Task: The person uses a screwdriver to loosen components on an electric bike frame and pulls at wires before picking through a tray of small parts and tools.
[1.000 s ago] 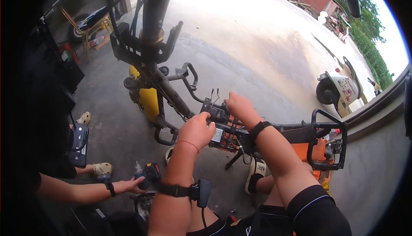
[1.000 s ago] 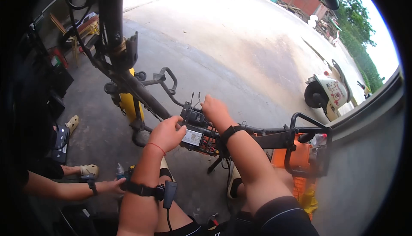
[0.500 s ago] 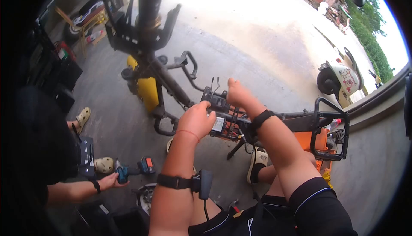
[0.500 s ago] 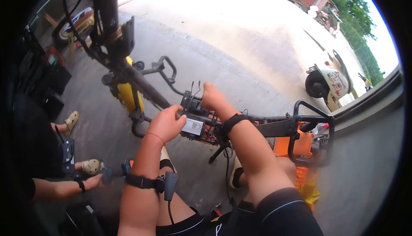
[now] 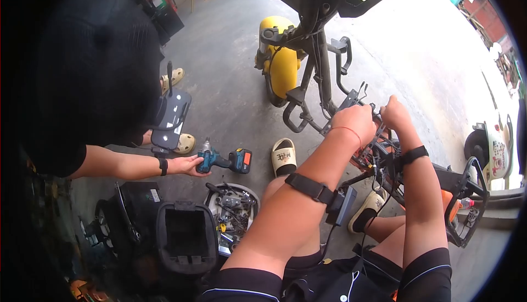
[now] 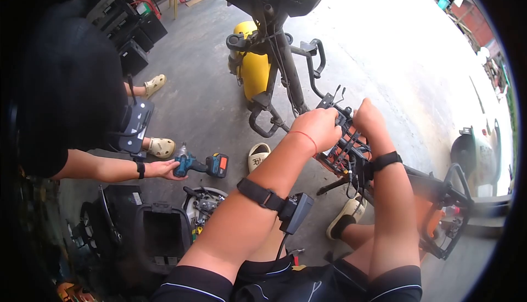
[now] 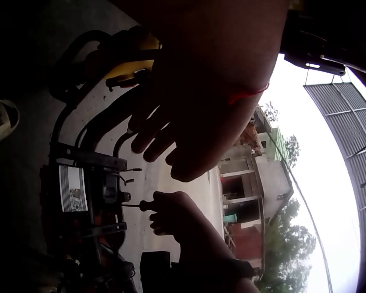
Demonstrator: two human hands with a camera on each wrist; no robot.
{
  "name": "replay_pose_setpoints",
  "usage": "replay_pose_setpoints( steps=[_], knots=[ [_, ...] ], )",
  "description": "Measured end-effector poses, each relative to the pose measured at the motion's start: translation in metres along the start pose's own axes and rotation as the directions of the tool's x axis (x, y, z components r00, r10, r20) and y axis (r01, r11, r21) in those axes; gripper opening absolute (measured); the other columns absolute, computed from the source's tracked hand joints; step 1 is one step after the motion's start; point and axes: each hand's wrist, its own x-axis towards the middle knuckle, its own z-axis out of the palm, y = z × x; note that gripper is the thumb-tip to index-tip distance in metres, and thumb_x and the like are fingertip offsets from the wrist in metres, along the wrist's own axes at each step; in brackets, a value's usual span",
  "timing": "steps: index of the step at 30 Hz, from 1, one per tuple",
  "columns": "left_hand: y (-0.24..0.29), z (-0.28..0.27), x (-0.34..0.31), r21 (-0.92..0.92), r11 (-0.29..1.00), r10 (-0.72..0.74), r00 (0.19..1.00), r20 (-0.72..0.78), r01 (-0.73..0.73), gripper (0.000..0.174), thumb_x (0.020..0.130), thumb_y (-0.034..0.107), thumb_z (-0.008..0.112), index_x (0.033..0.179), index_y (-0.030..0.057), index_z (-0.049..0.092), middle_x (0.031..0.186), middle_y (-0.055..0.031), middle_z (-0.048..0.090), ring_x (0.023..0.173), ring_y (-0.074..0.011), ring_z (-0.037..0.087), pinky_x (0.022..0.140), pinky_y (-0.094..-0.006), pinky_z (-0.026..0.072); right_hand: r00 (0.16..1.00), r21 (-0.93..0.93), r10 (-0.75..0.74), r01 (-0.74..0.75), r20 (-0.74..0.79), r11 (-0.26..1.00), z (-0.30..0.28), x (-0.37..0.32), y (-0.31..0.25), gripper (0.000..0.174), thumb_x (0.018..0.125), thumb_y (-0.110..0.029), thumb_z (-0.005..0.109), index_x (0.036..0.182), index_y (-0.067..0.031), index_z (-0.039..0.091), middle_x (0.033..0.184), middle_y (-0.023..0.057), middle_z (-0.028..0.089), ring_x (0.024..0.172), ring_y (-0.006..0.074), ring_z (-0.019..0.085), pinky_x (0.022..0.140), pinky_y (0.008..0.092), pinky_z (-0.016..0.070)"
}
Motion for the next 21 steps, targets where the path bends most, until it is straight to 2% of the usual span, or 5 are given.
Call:
replay_pose_setpoints(
  steps=[6,13,15,18,21],
  knots=[
    [-0.001,0.005,0.004,-0.006,1.0,0.022,1.0,0.019,-0.022,0.033,0.088,0.024,0.055,0.115,0.0061,0.064,0.109,-0.018,0.069,0.105,-0.0329,0.066,0.093,-0.0435,0.0511,0.989,-0.052,0.145,-0.144,0.01,0.988,-0.01,0.009,-0.029,0.046,0.093,-0.036,0.058,0.112,0.0057,0.059,0.105,0.0268,0.068,0.102,0.0403,0.066,0.089,0.0473,0.0525],
    [-0.005,-0.004,0.003,-0.012,1.0,0.013,1.0,0.009,-0.013,0.033,0.09,0.025,0.054,0.113,0.0047,0.064,0.11,-0.018,0.069,0.104,-0.0335,0.066,0.094,-0.0433,0.0508,0.997,-0.169,-0.077,0.072,-0.028,0.983,-0.002,0.013,-0.009,0.039,0.088,-0.027,0.065,0.108,0.0035,0.051,0.118,0.029,0.058,0.1,0.0444,0.063,0.085,0.0494,0.0521],
    [0.0,0.001,0.002,-0.008,0.999,0.031,0.999,0.019,-0.031,0.032,0.09,0.025,0.054,0.112,0.0043,0.064,0.109,-0.018,0.069,0.104,-0.0334,0.066,0.094,-0.0432,0.0509,0.972,-0.179,-0.235,0.232,0.002,0.956,-0.003,0.011,-0.002,0.033,0.09,-0.027,0.063,0.103,0.0016,0.054,0.108,0.0266,0.062,0.095,0.0428,0.065,0.082,0.0482,0.0532],
    [0.01,0.005,0.005,0.008,0.998,0.063,0.997,0.043,-0.063,0.03,0.091,0.026,0.053,0.109,0.0044,0.064,0.107,-0.0177,0.07,0.103,-0.0334,0.066,0.093,-0.043,0.0512,0.965,-0.267,-0.261,0.252,0.002,0.93,-0.002,0.007,-0.013,0.021,0.091,-0.018,0.058,0.099,0.0011,0.061,0.101,0.0262,0.067,0.093,0.0386,0.068,0.081,0.0453,0.0554],
    [0.014,0.013,0.007,-0.012,0.997,0.082,0.996,0.037,-0.081,0.026,0.092,0.024,0.053,0.107,0.0055,0.064,0.105,-0.0167,0.07,0.101,-0.0333,0.067,0.092,-0.043,0.0515,0.995,-0.272,-0.09,0.099,0.045,0.957,0.003,0.02,0.001,0.025,0.091,-0.021,0.055,0.098,0.0017,0.063,0.102,0.0276,0.068,0.093,0.0387,0.069,0.082,0.0452,0.0552]
  ],
)
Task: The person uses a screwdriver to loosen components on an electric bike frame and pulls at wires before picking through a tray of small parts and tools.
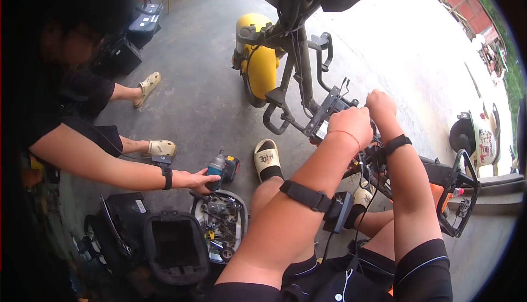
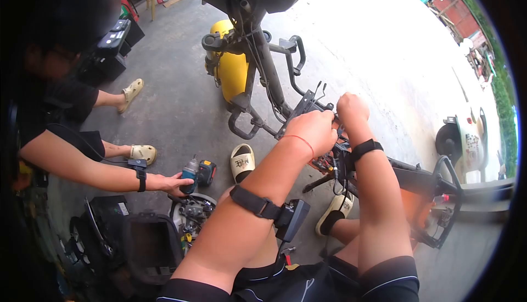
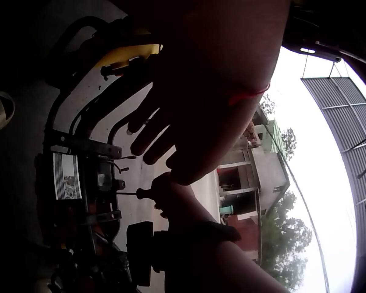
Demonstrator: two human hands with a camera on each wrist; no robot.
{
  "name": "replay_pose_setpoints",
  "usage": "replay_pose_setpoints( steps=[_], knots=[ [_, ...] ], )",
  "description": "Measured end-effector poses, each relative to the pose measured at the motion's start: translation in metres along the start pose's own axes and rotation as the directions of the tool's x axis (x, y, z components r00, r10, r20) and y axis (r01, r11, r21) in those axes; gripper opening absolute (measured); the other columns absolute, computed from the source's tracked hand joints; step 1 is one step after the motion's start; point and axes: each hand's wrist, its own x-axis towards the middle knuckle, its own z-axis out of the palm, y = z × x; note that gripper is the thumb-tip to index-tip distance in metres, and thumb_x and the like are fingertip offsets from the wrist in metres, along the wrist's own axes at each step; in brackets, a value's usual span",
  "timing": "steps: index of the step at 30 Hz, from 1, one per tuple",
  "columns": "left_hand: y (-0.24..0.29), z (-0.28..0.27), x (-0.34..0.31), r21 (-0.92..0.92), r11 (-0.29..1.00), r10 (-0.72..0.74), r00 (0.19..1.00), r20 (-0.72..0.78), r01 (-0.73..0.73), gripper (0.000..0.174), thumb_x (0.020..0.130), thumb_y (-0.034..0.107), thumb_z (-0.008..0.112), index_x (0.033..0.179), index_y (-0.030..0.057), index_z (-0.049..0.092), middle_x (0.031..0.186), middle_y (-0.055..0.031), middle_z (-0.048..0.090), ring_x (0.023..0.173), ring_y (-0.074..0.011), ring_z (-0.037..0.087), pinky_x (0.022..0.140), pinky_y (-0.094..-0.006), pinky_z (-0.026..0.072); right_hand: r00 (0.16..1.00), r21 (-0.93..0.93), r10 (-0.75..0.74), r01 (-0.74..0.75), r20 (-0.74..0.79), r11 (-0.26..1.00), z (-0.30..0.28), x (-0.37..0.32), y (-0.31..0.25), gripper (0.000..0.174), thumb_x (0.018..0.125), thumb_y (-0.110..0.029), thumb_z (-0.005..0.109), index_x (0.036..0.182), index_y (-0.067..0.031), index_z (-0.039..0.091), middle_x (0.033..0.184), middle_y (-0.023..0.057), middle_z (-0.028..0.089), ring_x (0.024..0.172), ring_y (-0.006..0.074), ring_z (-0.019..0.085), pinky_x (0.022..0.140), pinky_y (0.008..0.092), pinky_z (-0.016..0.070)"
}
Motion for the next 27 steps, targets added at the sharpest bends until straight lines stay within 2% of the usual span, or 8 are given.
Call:
replay_pose_setpoints(
  steps=[4,8,13,16,22,24,26,27],
  knots=[
    [-0.002,-0.001,0.002,0.024,0.999,0.032,0.999,-0.027,-0.031,0.026,0.092,0.023,0.053,0.108,0.0058,0.064,0.105,-0.0171,0.07,0.101,-0.0328,0.067,0.091,-0.0432,0.0523,0.994,0.144,0.109,-0.11,0.012,0.984,-0.022,-0.003,-0.011,0.033,0.088,-0.022,0.059,0.105,0.0062,0.06,0.109,0.0306,0.065,0.104,0.0421,0.064,0.09,0.0466,0.0518],
    [-0.005,-0.007,-0.001,-0.001,1.0,0.007,0.999,-0.038,-0.007,0.026,0.09,0.02,0.053,0.108,0.0041,0.064,0.105,-0.0192,0.07,0.101,-0.0333,0.068,0.09,-0.0435,0.0524,0.994,0.184,-0.003,-0.018,0.114,0.983,-0.012,0.005,0.019,0.028,0.086,-0.013,0.06,0.106,0.0075,0.056,0.119,0.0317,0.058,0.111,0.0442,0.057,0.094,0.0463,0.0482],
    [-0.009,-0.008,-0.008,0.024,1.0,0.018,1.0,-0.025,-0.018,0.027,0.089,0.02,0.053,0.107,0.0033,0.064,0.105,-0.0193,0.07,0.1,-0.0344,0.067,0.09,-0.0439,0.0525,0.994,0.253,-0.07,0.047,0.082,0.966,-0.011,-0.005,0.033,0.023,0.09,-0.016,0.058,0.103,0.0033,0.058,0.112,0.0295,0.062,0.103,0.0429,0.06,0.088,0.0486,0.0485],
    [-0.008,-0.011,-0.011,0.022,1.0,0.018,1.0,-0.012,-0.018,0.027,0.089,0.02,0.053,0.107,0.003,0.064,0.104,-0.0192,0.07,0.1,-0.0348,0.067,0.09,-0.0442,0.0526,0.984,0.338,0.065,-0.119,0.166,0.934,-0.015,-0.009,0.027,0.026,0.091,-0.02,0.057,0.101,0.0039,0.059,0.103,0.0292,0.065,0.099,0.0429,0.062,0.087,0.0486,0.0494],
    [-0.007,-0.007,-0.009,0.007,0.999,0.041,0.999,-0.034,-0.041,0.026,0.089,0.021,0.053,0.104,0.0027,0.064,0.104,-0.0206,0.069,0.1,-0.0358,0.067,0.09,-0.0448,0.0524,0.992,0.29,0.09,-0.112,0.089,0.951,-0.003,0.005,0.014,0.031,0.089,-0.022,0.058,0.101,0.0063,0.058,0.102,0.0308,0.066,0.099,0.0446,0.063,0.087,0.049,0.0508],
    [-0.007,-0.007,-0.011,0.009,0.999,0.038,0.999,-0.031,-0.037,0.026,0.089,0.021,0.053,0.104,0.0029,0.064,0.103,-0.0207,0.069,0.1,-0.0361,0.067,0.09,-0.045,0.0523,1.0,0.149,-0.018,0.015,0.014,0.989,0.004,0.01,0.026,0.033,0.085,-0.025,0.062,0.096,0.0057,0.064,0.096,0.0286,0.067,0.094,0.0439,0.065,0.085,0.0478,0.0524],
    [-0.01,-0.009,-0.011,0.011,1.0,0.027,0.999,-0.028,-0.026,0.025,0.089,0.022,0.055,0.103,0.0035,0.064,0.103,-0.0211,0.069,0.1,-0.0368,0.066,0.09,-0.0455,0.0523,0.972,-0.021,-0.071,0.078,0.222,0.997,0.001,0.017,0.033,0.033,0.081,-0.029,0.067,0.087,0.003,0.07,0.091,0.0258,0.069,0.09,0.0423,0.067,0.082,0.0468,0.0544],
    [-0.011,-0.011,-0.011,0.018,1.0,0.024,0.999,-0.026,-0.023,0.025,0.088,0.023,0.056,0.103,0.0036,0.063,0.102,-0.0212,0.069,0.099,-0.0373,0.066,0.09,-0.0456,0.0524,0.984,-0.068,-0.107,0.118,0.145,0.991,0.007,0.015,0.037,0.03,0.078,-0.029,0.07,0.081,-0.0001,0.073,0.087,0.0236,0.07,0.087,0.0402,0.068,0.079,0.0456,0.0558]
  ],
)
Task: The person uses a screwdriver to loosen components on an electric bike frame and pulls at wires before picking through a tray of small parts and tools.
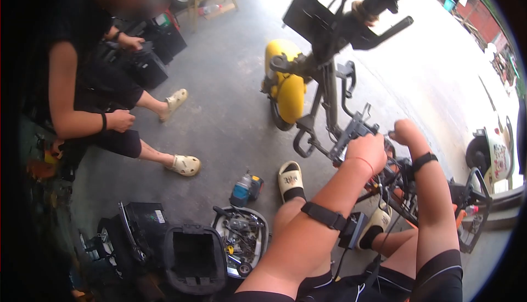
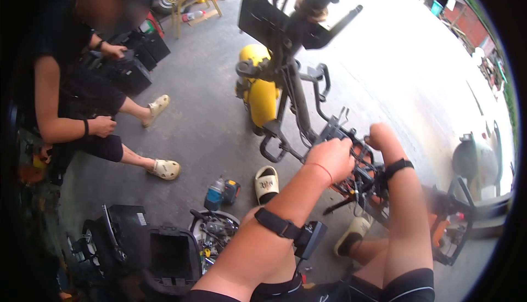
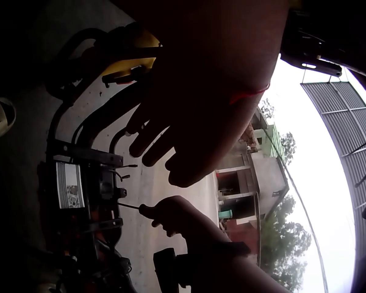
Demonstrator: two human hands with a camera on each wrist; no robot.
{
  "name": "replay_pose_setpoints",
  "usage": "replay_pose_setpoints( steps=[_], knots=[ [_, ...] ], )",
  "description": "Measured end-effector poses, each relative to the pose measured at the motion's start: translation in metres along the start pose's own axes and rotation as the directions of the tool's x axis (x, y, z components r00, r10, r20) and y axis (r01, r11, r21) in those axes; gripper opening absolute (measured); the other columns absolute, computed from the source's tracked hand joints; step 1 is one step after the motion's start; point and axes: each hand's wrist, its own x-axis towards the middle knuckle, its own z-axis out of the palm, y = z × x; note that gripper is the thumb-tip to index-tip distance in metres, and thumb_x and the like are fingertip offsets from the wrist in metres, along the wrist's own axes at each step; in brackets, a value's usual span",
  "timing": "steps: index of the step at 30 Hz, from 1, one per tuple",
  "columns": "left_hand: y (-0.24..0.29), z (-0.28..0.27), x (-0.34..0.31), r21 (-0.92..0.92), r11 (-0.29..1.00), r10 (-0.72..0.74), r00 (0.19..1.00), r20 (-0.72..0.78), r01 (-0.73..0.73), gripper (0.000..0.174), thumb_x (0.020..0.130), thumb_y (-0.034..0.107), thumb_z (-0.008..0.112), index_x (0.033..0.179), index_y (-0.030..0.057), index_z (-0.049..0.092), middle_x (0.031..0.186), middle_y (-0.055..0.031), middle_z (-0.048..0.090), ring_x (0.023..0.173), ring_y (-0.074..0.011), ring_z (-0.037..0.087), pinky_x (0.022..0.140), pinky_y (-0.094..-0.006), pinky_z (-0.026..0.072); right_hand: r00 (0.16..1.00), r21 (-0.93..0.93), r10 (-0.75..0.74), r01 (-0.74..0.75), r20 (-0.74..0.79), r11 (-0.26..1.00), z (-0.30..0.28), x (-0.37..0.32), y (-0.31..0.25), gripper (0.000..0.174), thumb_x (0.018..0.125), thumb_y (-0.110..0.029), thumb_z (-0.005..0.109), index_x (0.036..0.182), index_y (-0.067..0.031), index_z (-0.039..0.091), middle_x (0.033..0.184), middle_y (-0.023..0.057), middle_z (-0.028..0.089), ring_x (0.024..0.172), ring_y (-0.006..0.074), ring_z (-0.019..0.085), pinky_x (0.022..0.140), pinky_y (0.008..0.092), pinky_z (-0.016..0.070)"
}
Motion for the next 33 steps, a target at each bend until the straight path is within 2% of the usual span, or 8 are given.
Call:
replay_pose_setpoints(
  steps=[9,16,18,23,25,27,30,33],
  knots=[
    [-0.003,0.003,0.0,-0.012,1.0,0.006,1.0,0.011,-0.006,0.025,0.091,0.024,0.057,0.105,0.0046,0.062,0.105,-0.0195,0.068,0.1,-0.036,0.066,0.089,-0.0453,0.0523,0.997,-0.172,-0.029,0.041,0.07,0.984,-0.045,-0.004,-0.069,0.017,0.075,-0.016,0.066,0.086,-0.0068,0.077,0.093,0.0174,0.073,0.088,0.0319,0.071,0.079,0.0394,0.0574],
    [-0.02,-0.004,-0.002,-0.036,0.999,-0.017,1.0,-0.016,0.016,0.029,0.09,0.025,0.058,0.108,0.0027,0.061,0.107,-0.0202,0.067,0.103,-0.0357,0.065,0.09,-0.0451,0.0513,0.992,-0.138,-0.053,0.069,0.116,0.988,-0.015,0.039,-0.042,0.019,0.07,-0.017,0.065,0.079,-0.002,0.075,0.088,0.0209,0.071,0.084,0.0343,0.07,0.075,0.0404,0.0571],
    [-0.021,-0.006,0.0,-0.05,0.998,-0.024,1.0,-0.018,0.023,0.03,0.089,0.025,0.059,0.109,0.0021,0.061,0.107,-0.0203,0.067,0.103,-0.0358,0.065,0.09,-0.0453,0.0513,0.961,-0.189,0.008,0.047,0.277,0.981,-0.027,0.035,-0.037,0.019,0.07,-0.015,0.064,0.075,-0.0012,0.075,0.083,0.0213,0.071,0.081,0.0334,0.071,0.073,0.0395,0.0568],
    [-0.02,-0.006,-0.005,-0.053,0.998,-0.017,1.0,0.026,0.019,0.033,0.089,0.025,0.059,0.113,0.0027,0.061,0.109,-0.0207,0.066,0.104,-0.0367,0.064,0.092,-0.0456,0.0506,0.975,-0.042,0.158,-0.154,0.158,0.987,-0.013,0.026,-0.033,0.018,0.07,-0.016,0.063,0.074,-0.0024,0.075,0.08,0.0192,0.071,0.078,0.0311,0.071,0.071,0.0388,0.0566],
    [-0.022,-0.006,-0.005,-0.06,0.998,-0.024,1.0,0.013,0.025,0.034,0.088,0.025,0.059,0.115,0.003,0.061,0.11,-0.0207,0.066,0.105,-0.0367,0.063,0.093,-0.0454,0.0503,0.934,0.228,0.279,-0.328,0.222,0.917,-0.005,0.028,-0.029,0.017,0.072,-0.017,0.065,0.076,-0.0037,0.075,0.079,0.0169,0.072,0.075,0.029,0.071,0.069,0.0384,0.0564],
    [-0.023,-0.006,-0.008,-0.061,0.998,-0.024,1.0,-0.004,0.023,0.038,0.088,0.025,0.06,0.119,0.0033,0.061,0.114,-0.0208,0.066,0.108,-0.0364,0.063,0.095,-0.0446,0.0497,0.956,0.128,0.166,-0.201,0.242,0.971,0.018,0.046,-0.008,0.017,0.076,-0.018,0.065,0.076,-0.0046,0.075,0.077,0.014,0.073,0.072,0.0262,0.072,0.068,0.038,0.0561],
    [-0.023,-0.019,-0.014,-0.085,0.996,-0.038,0.999,0.027,0.04,0.043,0.086,0.024,0.061,0.124,0.0034,0.06,0.117,-0.0208,0.065,0.11,-0.0353,0.062,0.096,-0.0428,0.0493,0.945,0.232,0.207,-0.268,0.254,0.935,-0.002,0.027,-0.014,0.02,0.079,-0.016,0.06,0.074,-0.0028,0.075,0.076,0.0131,0.073,0.07,0.0241,0.073,0.069,0.0364,0.0566],
    [-0.032,-0.011,-0.01,-0.079,0.997,0.019,0.998,-0.058,-0.024,0.032,0.088,0.026,0.059,0.112,0.0051,0.062,0.111,-0.0191,0.067,0.103,-0.037,0.065,0.091,-0.0465,0.0514,0.964,0.131,0.175,-0.204,0.2,0.97,-0.01,0.015,-0.022,0.02,0.077,-0.014,0.059,0.076,-0.0028,0.076,0.079,0.0147,0.073,0.078,0.0283,0.072,0.075,0.0386,0.0566]
  ],
)
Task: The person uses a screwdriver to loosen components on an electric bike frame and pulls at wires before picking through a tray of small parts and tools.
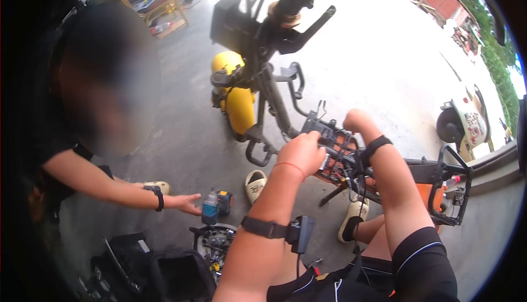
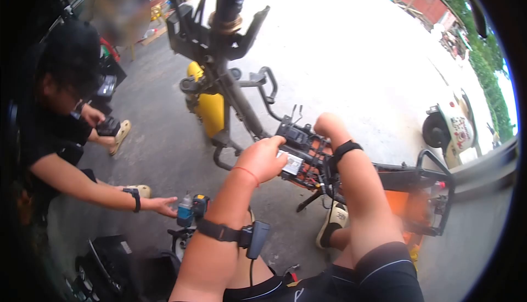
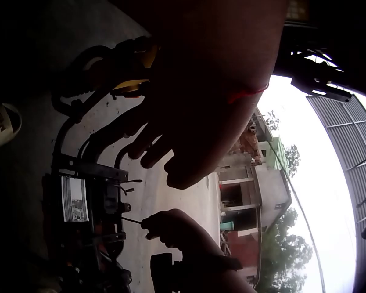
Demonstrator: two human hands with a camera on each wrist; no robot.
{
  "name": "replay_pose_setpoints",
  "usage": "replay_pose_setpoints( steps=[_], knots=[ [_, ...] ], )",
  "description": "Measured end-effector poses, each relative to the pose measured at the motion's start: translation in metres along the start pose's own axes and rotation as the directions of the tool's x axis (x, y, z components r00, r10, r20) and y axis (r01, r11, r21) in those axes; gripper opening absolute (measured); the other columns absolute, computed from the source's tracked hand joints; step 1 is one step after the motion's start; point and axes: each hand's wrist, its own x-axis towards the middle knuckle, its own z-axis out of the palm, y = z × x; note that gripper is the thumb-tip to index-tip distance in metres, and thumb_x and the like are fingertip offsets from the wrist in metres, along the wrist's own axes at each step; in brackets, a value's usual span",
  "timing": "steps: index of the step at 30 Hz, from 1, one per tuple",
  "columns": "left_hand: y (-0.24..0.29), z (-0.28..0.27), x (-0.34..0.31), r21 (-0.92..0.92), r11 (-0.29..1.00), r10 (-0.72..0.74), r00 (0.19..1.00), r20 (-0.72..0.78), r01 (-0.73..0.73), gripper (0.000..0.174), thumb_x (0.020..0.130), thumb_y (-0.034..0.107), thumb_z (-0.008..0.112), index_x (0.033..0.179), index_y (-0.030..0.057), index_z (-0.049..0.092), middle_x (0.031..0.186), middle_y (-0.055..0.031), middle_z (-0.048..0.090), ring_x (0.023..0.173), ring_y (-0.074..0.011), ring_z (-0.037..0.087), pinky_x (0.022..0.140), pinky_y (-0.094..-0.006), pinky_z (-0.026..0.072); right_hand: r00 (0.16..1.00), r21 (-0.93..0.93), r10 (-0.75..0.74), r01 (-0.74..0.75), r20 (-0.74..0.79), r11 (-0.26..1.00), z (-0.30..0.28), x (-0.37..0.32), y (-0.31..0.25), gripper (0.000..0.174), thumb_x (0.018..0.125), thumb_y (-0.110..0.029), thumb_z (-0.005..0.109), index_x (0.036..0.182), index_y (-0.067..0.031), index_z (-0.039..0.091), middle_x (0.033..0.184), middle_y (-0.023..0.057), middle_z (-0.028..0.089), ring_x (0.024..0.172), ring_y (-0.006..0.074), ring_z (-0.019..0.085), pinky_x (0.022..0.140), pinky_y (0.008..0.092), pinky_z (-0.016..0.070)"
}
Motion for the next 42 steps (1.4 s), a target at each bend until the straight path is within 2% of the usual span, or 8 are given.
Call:
replay_pose_setpoints(
  steps=[2,5,12,21,27,32,36,42],
  knots=[
    [0.006,-0.004,0.0,0.004,0.999,-0.055,0.997,0.052,0.055,0.044,0.088,0.025,0.061,0.127,0.004,0.06,0.115,-0.0196,0.067,0.109,-0.0339,0.063,0.095,-0.0415,0.0492,1.0,-0.17,-0.019,0.02,0.01,0.985,-0.007,-0.02,-0.016,0.022,0.083,-0.018,0.061,0.096,-0.0081,0.077,0.104,0.0152,0.072,0.099,0.0312,0.07,0.082,0.0407,0.0561],
    [0.015,0.0,0.001,0.017,0.999,-0.046,0.996,0.077,0.045,0.045,0.089,0.026,0.061,0.128,0.0044,0.059,0.116,-0.0195,0.067,0.11,-0.034,0.063,0.095,-0.0417,0.0492,0.991,-0.239,-0.13,0.117,-0.042,0.964,-0.013,-0.039,-0.028,0.019,0.078,-0.021,0.067,0.089,-0.009,0.077,0.094,0.013,0.074,0.089,0.0277,0.072,0.076,0.0388,0.0568],
    [0.015,0.006,0.005,0.008,1.0,-0.025,0.997,0.073,0.024,0.043,0.089,0.026,0.061,0.127,0.004,0.059,0.117,-0.0199,0.066,0.111,-0.0335,0.063,0.095,-0.0407,0.0491,0.965,-0.392,-0.249,0.197,-0.086,0.899,0.003,-0.023,-0.025,0.017,0.079,-0.019,0.068,0.092,-0.012,0.078,0.098,0.01,0.075,0.09,0.0247,0.072,0.075,0.0364,0.0575],
    [0.003,-0.001,0.001,0.043,0.999,-0.035,0.996,0.082,0.031,0.042,0.091,0.027,0.057,0.128,0.0066,0.058,0.12,-0.017,0.064,0.113,-0.0337,0.061,0.097,-0.0439,0.0485,0.979,0.001,0.177,-0.178,-0.105,0.984,-0.001,-0.019,-0.03,0.02,0.08,-0.016,0.068,0.097,-0.0101,0.077,0.103,0.0129,0.074,0.096,0.0267,0.072,0.079,0.0394,0.058],
    [0.001,0.001,0.006,0.013,0.999,-0.041,0.999,0.022,0.041,0.044,0.089,0.025,0.062,0.127,0.003,0.059,0.112,-0.0179,0.068,0.106,-0.0323,0.065,0.093,-0.0403,0.0498,0.998,-0.237,-0.007,-0.006,-0.055,0.971,-0.006,-0.043,-0.021,0.018,0.08,-0.016,0.069,0.094,-0.0116,0.077,0.102,0.0106,0.074,0.094,0.0261,0.072,0.077,0.0381,0.0578],
    [0.008,0.006,0.006,0.043,0.999,-0.021,0.998,0.055,0.018,0.045,0.089,0.026,0.062,0.128,0.003,0.059,0.113,-0.0172,0.068,0.106,-0.0321,0.065,0.093,-0.0398,0.05,0.908,-0.491,-0.387,0.266,-0.162,0.829,0.013,-0.04,-0.018,0.016,0.085,-0.017,0.062,0.088,-0.0148,0.078,0.092,0.0072,0.075,0.087,0.0244,0.072,0.073,0.0354,0.057],
    [0.006,0.003,0.002,0.032,0.999,-0.018,1.0,-0.007,0.018,0.044,0.09,0.026,0.061,0.126,0.0026,0.059,0.112,-0.0168,0.068,0.105,-0.0317,0.065,0.091,-0.0393,0.0505,0.902,-0.539,-0.43,0.347,-0.032,0.768,0.01,-0.036,-0.033,0.018,0.086,-0.018,0.06,0.088,-0.0156,0.078,0.094,0.0061,0.075,0.088,0.0237,0.072,0.072,0.0358,0.0567],
    [-0.007,-0.02,-0.005,-0.051,0.989,-0.143,0.978,-0.154,0.137,0.035,0.09,0.025,0.061,0.117,0.0047,0.064,0.103,-0.0146,0.071,0.097,-0.0312,0.067,0.087,-0.0394,0.0516,0.914,-0.467,-0.38,0.277,-0.141,0.839,0.015,-0.015,-0.039,0.017,0.085,-0.019,0.061,0.087,-0.0156,0.077,0.095,0.0053,0.075,0.09,0.0233,0.072,0.074,0.0377,0.0566]
  ],
)
